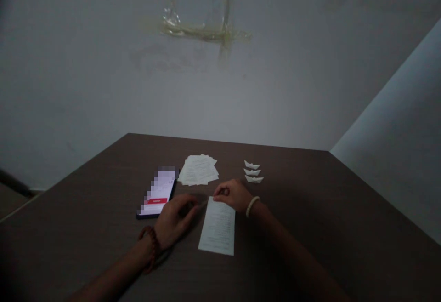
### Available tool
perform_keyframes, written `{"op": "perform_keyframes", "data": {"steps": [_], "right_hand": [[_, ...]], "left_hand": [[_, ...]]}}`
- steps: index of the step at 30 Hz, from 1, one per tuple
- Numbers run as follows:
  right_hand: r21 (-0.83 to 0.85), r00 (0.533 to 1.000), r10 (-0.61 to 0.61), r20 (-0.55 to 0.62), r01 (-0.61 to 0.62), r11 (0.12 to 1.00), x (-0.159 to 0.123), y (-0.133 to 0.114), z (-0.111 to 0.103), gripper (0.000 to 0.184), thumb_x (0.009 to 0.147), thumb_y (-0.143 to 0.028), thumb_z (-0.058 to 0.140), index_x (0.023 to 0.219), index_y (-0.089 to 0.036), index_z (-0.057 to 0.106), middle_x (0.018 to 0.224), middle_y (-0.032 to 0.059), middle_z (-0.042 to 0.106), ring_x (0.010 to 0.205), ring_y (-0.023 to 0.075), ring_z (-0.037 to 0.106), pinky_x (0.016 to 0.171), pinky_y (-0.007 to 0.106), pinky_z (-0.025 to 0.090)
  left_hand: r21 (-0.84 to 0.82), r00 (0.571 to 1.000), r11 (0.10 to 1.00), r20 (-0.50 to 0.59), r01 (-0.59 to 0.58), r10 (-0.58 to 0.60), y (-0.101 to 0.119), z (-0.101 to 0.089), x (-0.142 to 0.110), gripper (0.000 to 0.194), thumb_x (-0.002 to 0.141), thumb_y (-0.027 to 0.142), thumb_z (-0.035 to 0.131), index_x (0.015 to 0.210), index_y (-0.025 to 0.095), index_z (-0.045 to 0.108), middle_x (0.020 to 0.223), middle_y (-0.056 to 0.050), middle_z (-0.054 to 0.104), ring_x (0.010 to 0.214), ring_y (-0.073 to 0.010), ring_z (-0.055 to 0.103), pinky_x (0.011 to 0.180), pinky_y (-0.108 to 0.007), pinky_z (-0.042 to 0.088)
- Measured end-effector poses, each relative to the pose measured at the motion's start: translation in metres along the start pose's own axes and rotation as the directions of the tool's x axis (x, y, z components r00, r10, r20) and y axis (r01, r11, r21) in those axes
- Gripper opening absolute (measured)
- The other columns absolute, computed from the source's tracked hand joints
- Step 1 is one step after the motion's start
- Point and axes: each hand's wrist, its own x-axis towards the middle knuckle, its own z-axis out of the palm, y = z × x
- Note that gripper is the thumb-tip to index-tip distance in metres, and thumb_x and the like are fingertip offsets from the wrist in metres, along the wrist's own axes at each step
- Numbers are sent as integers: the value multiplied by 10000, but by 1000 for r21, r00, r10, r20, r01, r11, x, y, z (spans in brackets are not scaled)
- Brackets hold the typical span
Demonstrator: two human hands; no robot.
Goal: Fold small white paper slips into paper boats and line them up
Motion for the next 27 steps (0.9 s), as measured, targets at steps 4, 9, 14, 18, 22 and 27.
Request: {"op": "perform_keyframes", "data": {"steps": [4, 9, 14, 18, 22, 27], "right_hand": [[13, 1000, -7, -30, 7, 1000, -9, -4, 16, 138, 744, -295, 695, 757, -160, 721, 599, 3, 655, 504, 99, 527, 489, 198, 373], [37, 994, -81, -70, 84, 996, -14, -10, 25, 126, 757, -305, 702, 765, -182, 729, 673, 6, 679, 564, 104, 550, 550, 206, 396], [45, 987, -154, -49, 156, 987, -16, -19, 27, 138, 787, -317, 680, 767, -190, 731, 689, 6, 663, 582, 103, 545, 563, 206, 392], [34, 987, -148, -58, 150, 988, -19, -16, 25, 126, 774, -306, 695, 768, -186, 731, 677, 5, 655, 570, 102, 530, 550, 207, 381], [-14, 990, -65, -124, 64, 998, -32, -10, 17, 71, 744, -250, 713, 766, -185, 732, 623, -6, 639, 524, 95, 491, 517, 208, 353], [-38, 976, 45, -211, -54, 998, -48, -7, 13, 72, 745, -242, 701, 768, -179, 726, 600, -4, 633, 519, 98, 489, 509, 208, 359]], "left_hand": [[-20, 999, 1000, 38, -10, 11, -3, 2, 1, 104, 838, 251, 547, 898, 183, 598, 876, -43, 654, 829, -187, 601, 753, -330, 489], [-9, 996, 998, 58, -62, 62, -5, 2, 2, 134, 801, 231, 594, 920, 175, 619, 877, -50, 656, 845, -199, 599, 774, -352, 485], [-19, 987, 991, 98, -130, 131, 0, 0, 5, 76, 801, 202, 597, 825, 182, 666, 852, -41, 672, 840, -202, 592, 774, -350, 463], [-23, 986, 994, 126, -107, 109, 2, -1, 6, 124, 814, 162, 582, 757, 193, 688, 761, -21, 682, 783, -192, 589, 748, -336, 440], [-13, 991, 998, 115, -62, 64, 4, -3, 6, 153, 814, 140, 577, 781, 210, 709, 778, -12, 705, 781, -193, 599, 741, -330, 419], [4, 992, 999, 122, -36, 35, 5, -6, 8, 168, 812, 130, 566, 780, 195, 717, 771, -19, 712, 756, -192, 594, 730, -327, 400]]}}
